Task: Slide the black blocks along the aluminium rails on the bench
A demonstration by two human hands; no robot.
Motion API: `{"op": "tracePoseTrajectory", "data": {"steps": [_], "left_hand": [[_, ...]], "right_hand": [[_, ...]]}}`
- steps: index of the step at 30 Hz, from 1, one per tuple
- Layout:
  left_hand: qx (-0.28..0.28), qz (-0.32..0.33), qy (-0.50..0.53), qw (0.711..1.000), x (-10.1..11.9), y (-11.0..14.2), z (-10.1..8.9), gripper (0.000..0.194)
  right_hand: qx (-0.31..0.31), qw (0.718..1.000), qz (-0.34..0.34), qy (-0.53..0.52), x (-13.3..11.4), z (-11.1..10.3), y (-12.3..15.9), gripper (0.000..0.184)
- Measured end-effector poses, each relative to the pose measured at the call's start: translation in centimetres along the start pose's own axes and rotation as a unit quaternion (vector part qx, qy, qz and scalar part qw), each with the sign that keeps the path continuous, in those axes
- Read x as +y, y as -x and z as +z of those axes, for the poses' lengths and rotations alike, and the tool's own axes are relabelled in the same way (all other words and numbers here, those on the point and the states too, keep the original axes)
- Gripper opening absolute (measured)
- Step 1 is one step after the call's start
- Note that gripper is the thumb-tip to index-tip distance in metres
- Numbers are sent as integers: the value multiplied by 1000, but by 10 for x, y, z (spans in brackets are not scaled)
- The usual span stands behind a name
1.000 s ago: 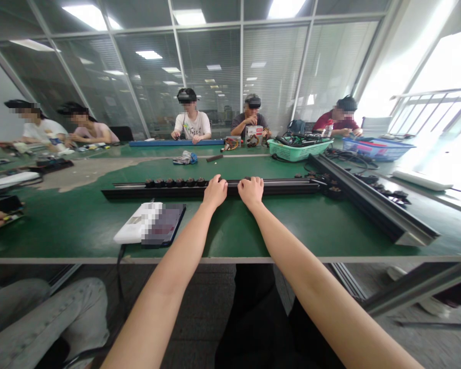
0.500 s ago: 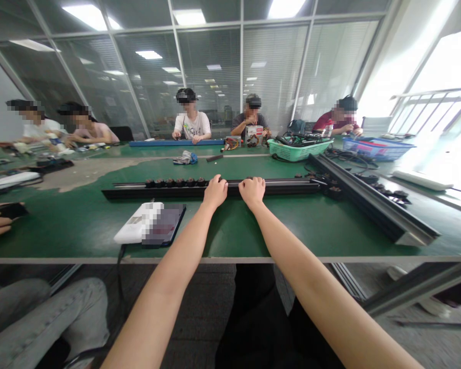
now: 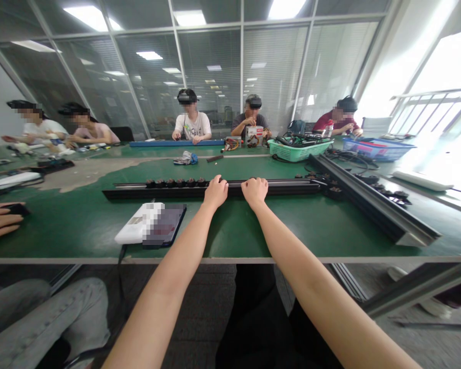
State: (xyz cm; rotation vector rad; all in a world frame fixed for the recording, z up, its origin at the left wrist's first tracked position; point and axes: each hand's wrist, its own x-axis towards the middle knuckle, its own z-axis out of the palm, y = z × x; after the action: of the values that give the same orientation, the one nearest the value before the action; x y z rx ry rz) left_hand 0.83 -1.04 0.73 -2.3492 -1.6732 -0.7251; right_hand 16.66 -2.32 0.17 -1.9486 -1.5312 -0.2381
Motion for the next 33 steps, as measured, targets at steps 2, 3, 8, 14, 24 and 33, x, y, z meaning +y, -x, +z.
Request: {"op": "tracePoseTrajectory", "data": {"steps": [2, 3, 8, 14, 24, 33], "left_hand": [[0, 1, 0, 1000, 0, 0, 0, 36], [-1, 2, 1, 1000, 0, 0, 0, 36], [-7, 1, -7, 1000, 1, 0, 0, 36], [-4, 3, -14, 1000, 1, 0, -1, 37], [-8, 1, -11, 1000, 2, 0, -2, 37], [-12, 0, -6, 1000, 1, -1, -1, 37]], "right_hand": [[-4, 1000, 6, 1, 0, -1, 0, 44], [-6, 1000, 8, 2, 0, -2, 0, 44], [-13, 1000, 15, 8, -1, -5, 0, 42], [-11, 1000, 20, 6, -2, -6, -1, 42], [6, 999, 42, 4, 3, -6, -2, 44], [12, 999, 38, 3, 9, -6, -6, 46]]}}
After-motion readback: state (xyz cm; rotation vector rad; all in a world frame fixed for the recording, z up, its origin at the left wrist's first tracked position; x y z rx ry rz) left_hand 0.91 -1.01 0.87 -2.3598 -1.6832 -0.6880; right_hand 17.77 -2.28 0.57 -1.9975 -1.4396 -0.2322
